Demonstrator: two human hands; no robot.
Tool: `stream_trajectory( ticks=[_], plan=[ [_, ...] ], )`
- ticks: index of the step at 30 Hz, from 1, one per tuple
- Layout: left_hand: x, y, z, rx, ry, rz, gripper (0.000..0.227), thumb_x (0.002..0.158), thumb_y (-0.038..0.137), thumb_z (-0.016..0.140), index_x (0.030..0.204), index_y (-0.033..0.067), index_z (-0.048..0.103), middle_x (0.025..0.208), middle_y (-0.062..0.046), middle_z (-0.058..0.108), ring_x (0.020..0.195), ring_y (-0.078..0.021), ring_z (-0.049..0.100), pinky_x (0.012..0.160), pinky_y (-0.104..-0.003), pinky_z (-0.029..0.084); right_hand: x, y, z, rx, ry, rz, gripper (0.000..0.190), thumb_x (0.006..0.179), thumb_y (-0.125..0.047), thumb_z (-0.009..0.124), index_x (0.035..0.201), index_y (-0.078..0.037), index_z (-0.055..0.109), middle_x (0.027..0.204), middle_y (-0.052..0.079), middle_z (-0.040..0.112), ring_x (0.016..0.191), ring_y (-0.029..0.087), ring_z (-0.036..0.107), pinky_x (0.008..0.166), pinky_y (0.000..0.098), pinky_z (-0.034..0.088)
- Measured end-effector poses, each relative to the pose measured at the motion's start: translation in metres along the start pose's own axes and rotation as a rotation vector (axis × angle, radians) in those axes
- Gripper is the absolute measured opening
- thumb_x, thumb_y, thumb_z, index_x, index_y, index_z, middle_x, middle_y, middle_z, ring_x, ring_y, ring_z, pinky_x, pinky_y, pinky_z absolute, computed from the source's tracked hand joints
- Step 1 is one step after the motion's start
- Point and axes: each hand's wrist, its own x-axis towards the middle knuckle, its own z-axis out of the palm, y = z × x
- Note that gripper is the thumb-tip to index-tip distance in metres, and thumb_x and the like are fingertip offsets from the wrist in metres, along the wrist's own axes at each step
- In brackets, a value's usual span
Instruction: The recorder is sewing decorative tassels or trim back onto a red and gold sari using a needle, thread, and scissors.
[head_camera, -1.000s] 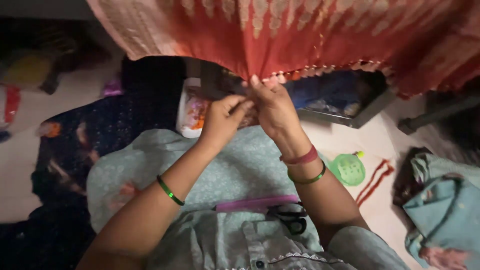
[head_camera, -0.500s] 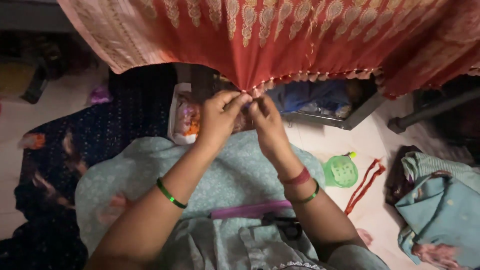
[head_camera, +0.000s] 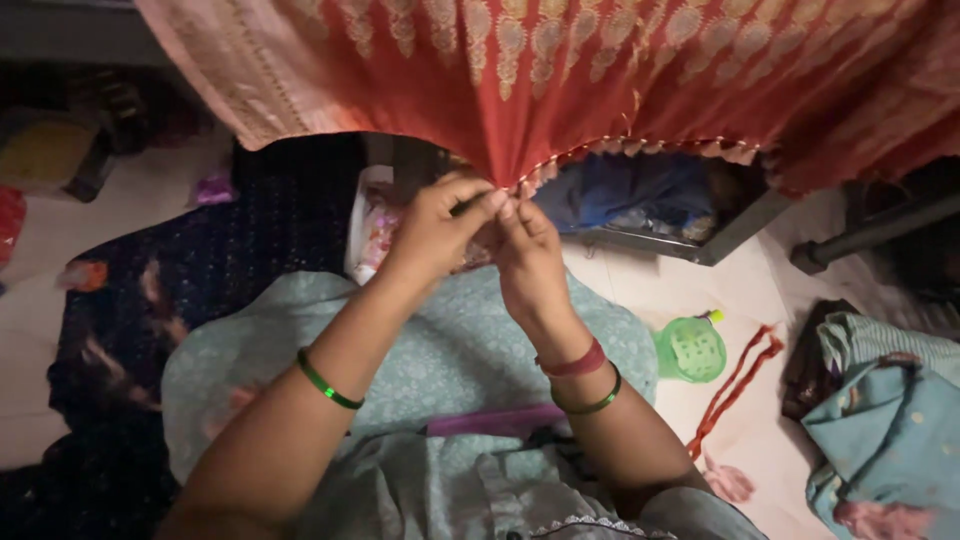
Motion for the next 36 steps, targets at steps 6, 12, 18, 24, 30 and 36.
stream_trajectory(
  ticks=[6, 12, 18, 24, 30, 36],
  plan=[
    [0.004, 0.01, 0.005, -0.403, -0.081, -0.619, 0.024, 0.102, 0.018, 0.071, 0.107, -0.005, 0.074, 0.076, -0.004, 0.063, 0.06, -0.0136, 0.048, 0.051, -0.031, 0.032, -0.006, 0.007, -0.045, -0.389, -0.025, -0.051, 0.022, 0.11, -0.021, 0.056, 0.106, -0.002, 0.065, 0.097, 0.004, 0.07, 0.089, 0.012, 0.069, 0.084, 0.0313, 0.058],
    [0.008, 0.013, 0.009, -0.386, -0.051, -0.398, 0.019, 0.097, 0.016, 0.069, 0.102, -0.001, 0.077, 0.086, -0.003, 0.076, 0.076, -0.0087, 0.067, 0.073, -0.023, 0.054, 0.011, -0.082, -0.043, -0.296, 0.181, -0.28, 0.025, 0.105, -0.023, 0.06, 0.114, 0.0, 0.065, 0.1, 0.008, 0.071, 0.08, 0.014, 0.069, 0.072, 0.0298, 0.057],
    [0.005, 0.013, 0.01, -0.124, 0.012, -0.167, 0.013, 0.095, 0.01, 0.074, 0.097, -0.0022, 0.078, 0.087, -0.002, 0.073, 0.078, -0.0071, 0.063, 0.073, -0.021, 0.049, 0.022, -0.12, -0.025, -0.409, 0.174, -0.297, 0.02, 0.107, -0.017, 0.065, 0.11, 0.002, 0.067, 0.092, 0.007, 0.071, 0.076, 0.014, 0.066, 0.069, 0.0279, 0.055],
    [0.007, 0.031, 0.008, -0.235, -0.004, -0.509, 0.015, 0.094, 0.013, 0.074, 0.095, -0.0015, 0.077, 0.071, -0.003, 0.065, 0.051, -0.0064, 0.048, 0.045, -0.022, 0.035, -0.031, -0.083, 0.002, -0.945, 0.106, -0.505, 0.006, 0.101, -0.002, 0.067, 0.099, 0.003, 0.068, 0.083, 0.004, 0.064, 0.073, 0.012, 0.064, 0.066, 0.0252, 0.051],
    [0.007, 0.017, 0.001, -0.707, -0.195, -0.717, 0.022, 0.1, 0.017, 0.065, 0.106, -0.0037, 0.072, 0.079, -0.004, 0.071, 0.06, -0.0085, 0.061, 0.057, -0.02, 0.05, -0.055, -0.055, 0.001, -0.935, -0.088, -0.156, 0.004, 0.093, -0.002, 0.069, 0.091, 0.001, 0.069, 0.081, 0.005, 0.064, 0.071, 0.016, 0.067, 0.062, 0.0288, 0.056],
    [0.01, 0.002, -0.015, -0.784, -0.139, -0.646, 0.021, 0.101, 0.017, 0.065, 0.105, -0.0028, 0.072, 0.077, -0.004, 0.066, 0.068, -0.0099, 0.064, 0.06, -0.02, 0.051, -0.062, -0.108, -0.063, 0.05, -0.333, -0.368, 0.018, 0.102, -0.027, 0.067, 0.113, -0.015, 0.075, 0.137, 0.005, 0.067, 0.138, 0.031, 0.056, 0.116, 0.0585, 0.045]
  ],
)
